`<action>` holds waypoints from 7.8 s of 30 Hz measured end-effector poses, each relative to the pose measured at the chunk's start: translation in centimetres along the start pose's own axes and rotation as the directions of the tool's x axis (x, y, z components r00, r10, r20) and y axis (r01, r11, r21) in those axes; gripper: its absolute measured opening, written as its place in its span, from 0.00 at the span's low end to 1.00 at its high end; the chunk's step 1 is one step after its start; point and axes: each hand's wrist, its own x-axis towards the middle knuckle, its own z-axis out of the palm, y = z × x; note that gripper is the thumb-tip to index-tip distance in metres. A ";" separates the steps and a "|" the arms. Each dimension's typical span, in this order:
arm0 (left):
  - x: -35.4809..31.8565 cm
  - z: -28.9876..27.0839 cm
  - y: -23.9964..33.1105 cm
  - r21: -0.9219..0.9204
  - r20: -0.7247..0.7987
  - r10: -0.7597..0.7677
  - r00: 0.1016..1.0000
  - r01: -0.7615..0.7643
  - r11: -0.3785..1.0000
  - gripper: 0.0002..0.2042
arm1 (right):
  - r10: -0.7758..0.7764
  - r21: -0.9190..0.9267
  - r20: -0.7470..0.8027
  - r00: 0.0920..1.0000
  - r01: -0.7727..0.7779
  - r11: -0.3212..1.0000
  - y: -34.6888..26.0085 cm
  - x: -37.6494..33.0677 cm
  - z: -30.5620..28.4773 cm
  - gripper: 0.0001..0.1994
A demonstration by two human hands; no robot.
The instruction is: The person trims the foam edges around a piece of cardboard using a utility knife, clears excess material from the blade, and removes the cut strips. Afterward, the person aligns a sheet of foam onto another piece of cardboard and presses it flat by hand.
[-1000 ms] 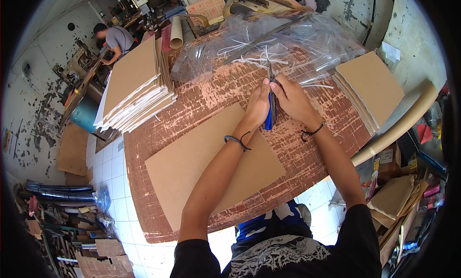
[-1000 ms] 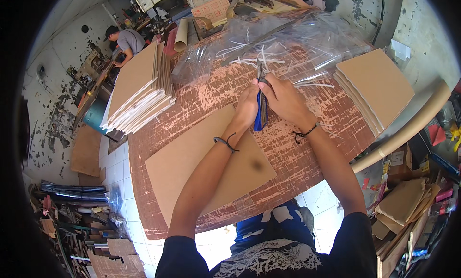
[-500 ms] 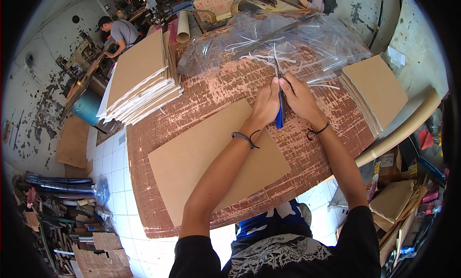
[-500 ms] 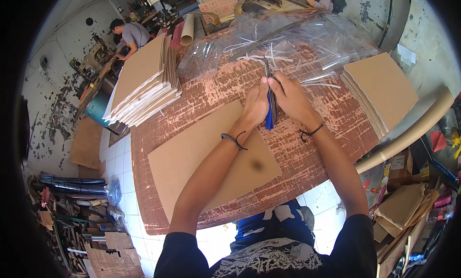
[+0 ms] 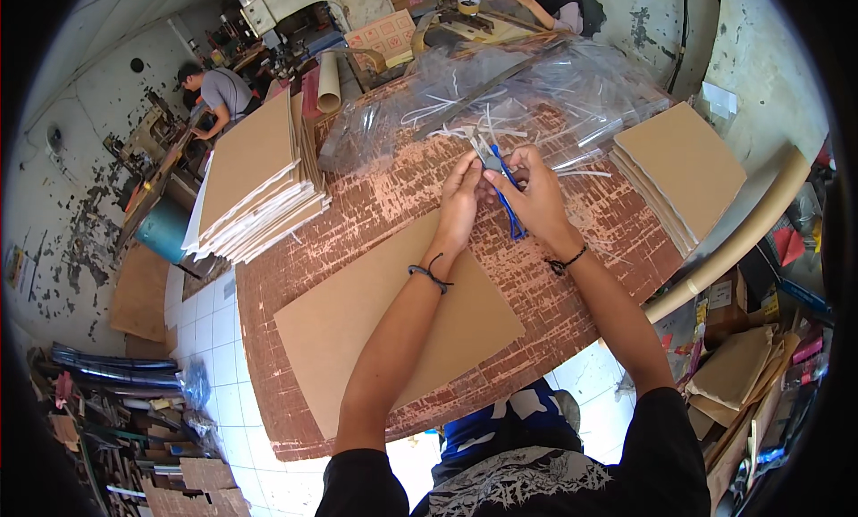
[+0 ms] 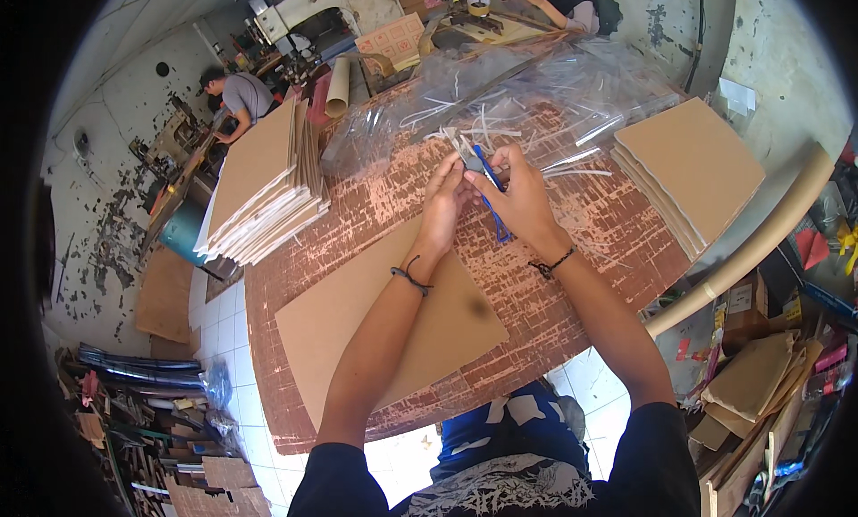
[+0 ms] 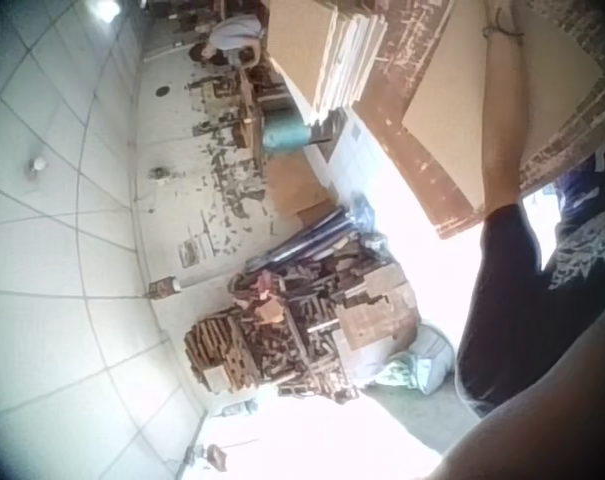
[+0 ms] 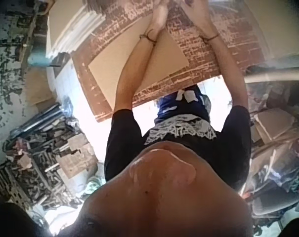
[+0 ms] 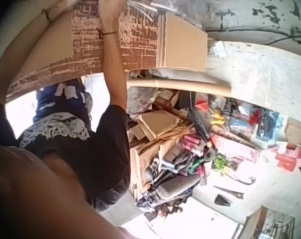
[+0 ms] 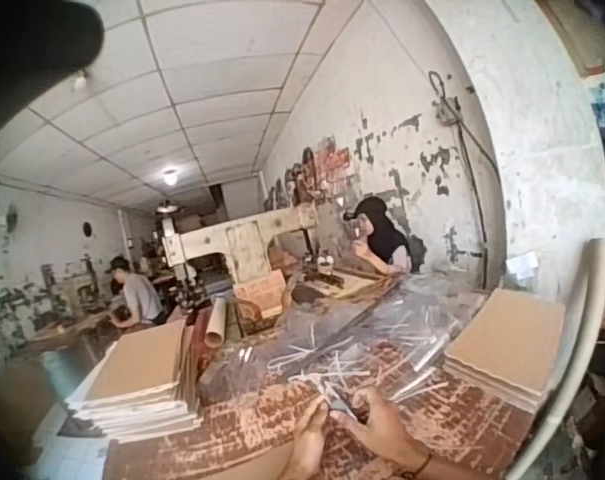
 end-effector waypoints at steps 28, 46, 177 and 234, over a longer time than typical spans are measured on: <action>1.6 -3.0 6.9 -0.023 -0.081 0.157 0.984 -0.160 0.987 0.24 | -0.044 0.087 0.213 0.976 0.026 0.996 0.2 0.5 -1.3 0.21; -0.6 -0.7 13.6 0.284 0.247 0.275 0.929 -0.340 0.896 0.10 | -0.179 0.117 0.131 0.975 0.165 0.979 -3.7 -0.7 -1.6 0.18; -4.3 3.2 18.5 0.626 0.290 0.379 0.879 -0.474 0.619 0.07 | -0.106 0.637 0.339 0.935 -0.146 0.757 -6.7 -3.1 -1.3 0.18; -5.1 3.1 19.8 0.713 0.326 0.239 0.915 -0.404 0.573 0.08 | -0.151 0.588 0.302 0.941 -0.059 0.806 -6.5 -3.2 -1.4 0.20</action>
